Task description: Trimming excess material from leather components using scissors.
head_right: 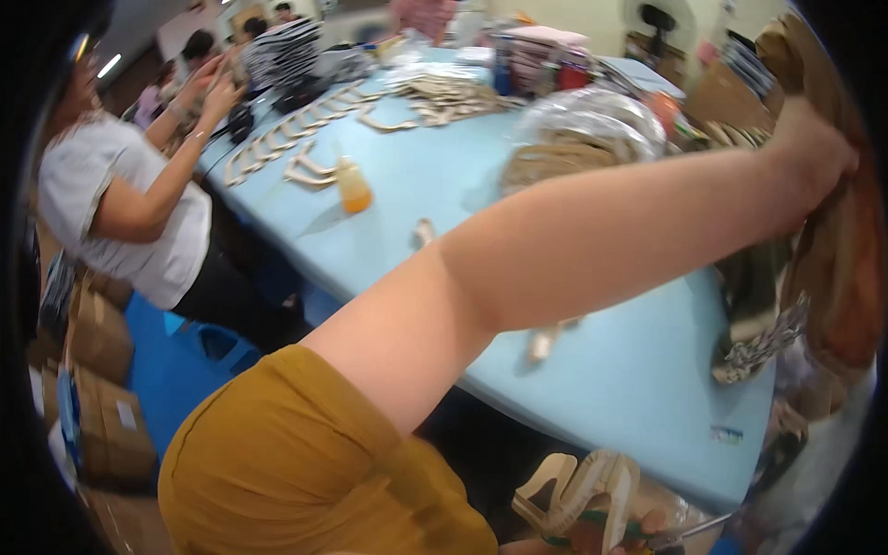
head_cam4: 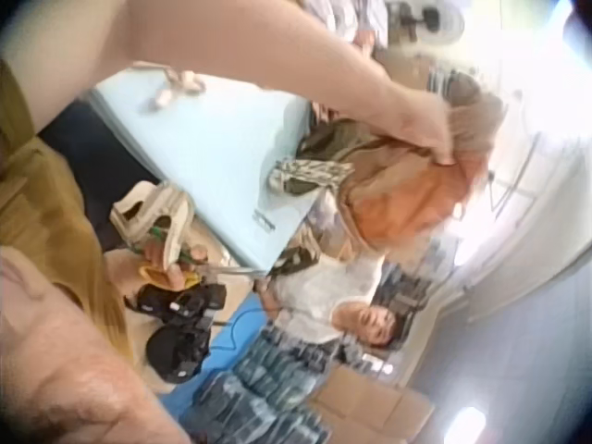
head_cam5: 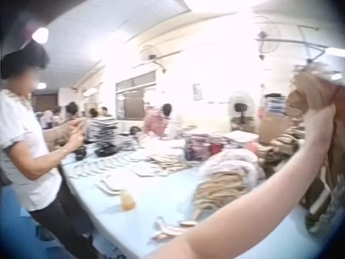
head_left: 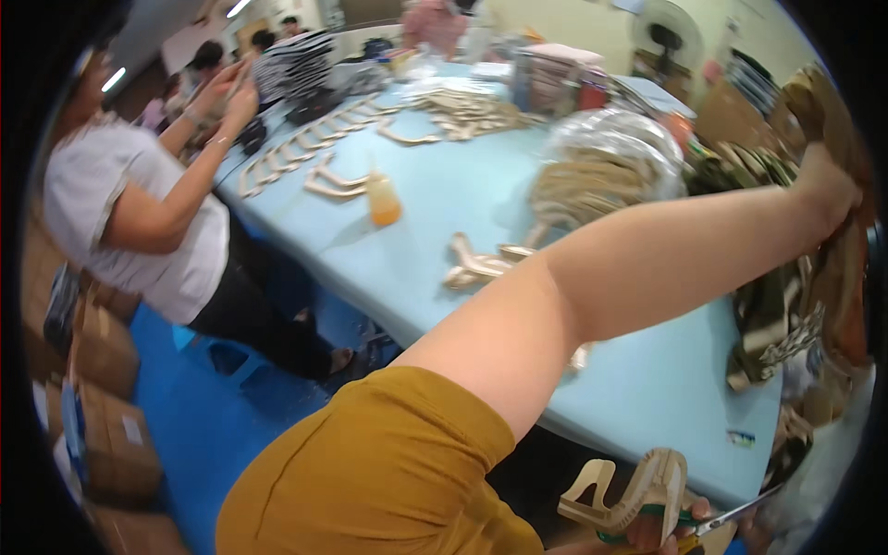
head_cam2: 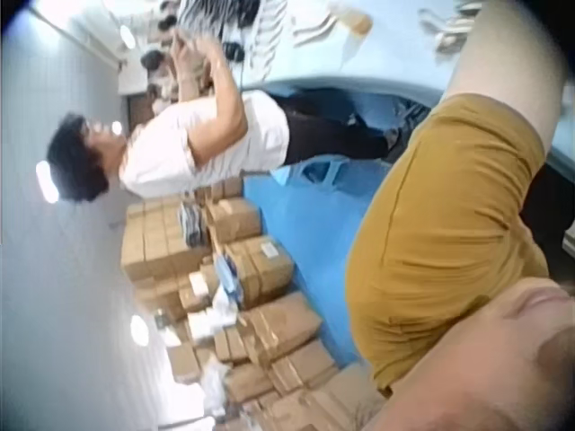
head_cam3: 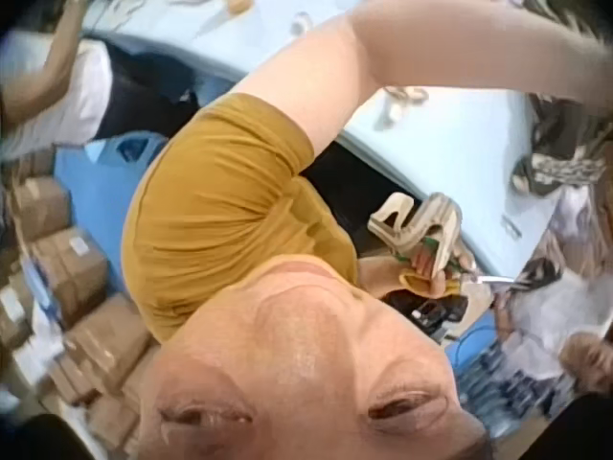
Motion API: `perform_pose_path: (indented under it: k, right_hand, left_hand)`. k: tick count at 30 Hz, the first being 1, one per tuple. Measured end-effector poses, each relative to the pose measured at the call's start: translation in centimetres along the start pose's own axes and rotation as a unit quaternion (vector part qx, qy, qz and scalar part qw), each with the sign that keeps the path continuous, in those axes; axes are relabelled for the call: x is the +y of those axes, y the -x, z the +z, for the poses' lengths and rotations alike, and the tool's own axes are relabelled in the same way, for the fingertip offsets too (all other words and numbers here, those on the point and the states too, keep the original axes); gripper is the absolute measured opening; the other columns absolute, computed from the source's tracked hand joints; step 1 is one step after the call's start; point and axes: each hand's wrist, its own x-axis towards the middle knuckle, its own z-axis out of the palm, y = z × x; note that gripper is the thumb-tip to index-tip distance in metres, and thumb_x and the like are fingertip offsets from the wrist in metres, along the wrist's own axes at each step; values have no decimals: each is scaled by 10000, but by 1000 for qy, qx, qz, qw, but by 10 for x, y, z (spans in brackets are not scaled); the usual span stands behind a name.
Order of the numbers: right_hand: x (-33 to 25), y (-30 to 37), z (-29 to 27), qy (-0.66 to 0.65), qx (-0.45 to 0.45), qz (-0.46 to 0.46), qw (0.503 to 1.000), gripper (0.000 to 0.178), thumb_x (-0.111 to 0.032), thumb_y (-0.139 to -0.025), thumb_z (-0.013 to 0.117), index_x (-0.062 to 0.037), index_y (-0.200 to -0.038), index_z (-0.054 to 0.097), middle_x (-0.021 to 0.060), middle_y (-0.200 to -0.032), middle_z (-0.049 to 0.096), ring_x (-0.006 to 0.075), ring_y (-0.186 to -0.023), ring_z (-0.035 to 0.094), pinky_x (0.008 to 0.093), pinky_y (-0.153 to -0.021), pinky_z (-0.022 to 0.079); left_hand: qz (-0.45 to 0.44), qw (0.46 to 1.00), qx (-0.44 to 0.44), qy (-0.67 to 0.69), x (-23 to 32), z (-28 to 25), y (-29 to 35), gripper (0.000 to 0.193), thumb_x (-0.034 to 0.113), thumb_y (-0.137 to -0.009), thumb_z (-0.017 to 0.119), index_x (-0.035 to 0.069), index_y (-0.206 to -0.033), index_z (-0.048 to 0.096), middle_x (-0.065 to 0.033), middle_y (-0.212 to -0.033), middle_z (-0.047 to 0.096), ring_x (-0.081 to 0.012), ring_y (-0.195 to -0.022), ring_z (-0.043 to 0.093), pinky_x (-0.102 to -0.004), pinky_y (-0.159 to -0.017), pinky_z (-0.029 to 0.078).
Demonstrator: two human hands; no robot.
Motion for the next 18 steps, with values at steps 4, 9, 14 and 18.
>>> perform_pose_path:
  k: [4,9,14,18]
  right_hand:
    - [29,-41,71,-74,-137,122,980,433,-32,-778,459,-23,-1208,406,20,-637,447,102,-487,380,256,-472,325]
    - [75,-69,137,-84,-225,206,949,407,12,-780,469,-19,-1180,402,55,-667,448,121,-502,378,265,-471,330]
    - [113,-83,159,-38,-190,280,940,447,28,-771,475,-31,-1206,392,73,-689,451,131,-519,387,272,-476,333]
    - [135,-100,177,-50,-185,300,935,441,29,-762,474,-19,-1194,397,78,-687,451,139,-515,387,273,-479,333]
  left_hand:
    - [135,974,-30,177,95,-114,-48,352,10,-722,549,33,-1064,471,-182,-1013,542,-299,-915,537,-394,-785,454]
    - [299,951,-29,70,252,-238,12,256,179,-823,608,21,-1018,564,-87,-952,583,-219,-870,556,-325,-776,456]
    - [333,940,44,59,354,-351,20,207,150,-859,547,49,-1039,537,-97,-936,591,-255,-869,575,-392,-777,481]
    - [332,934,131,23,396,-440,21,162,149,-866,510,61,-999,538,-108,-924,599,-276,-860,583,-420,-796,479]
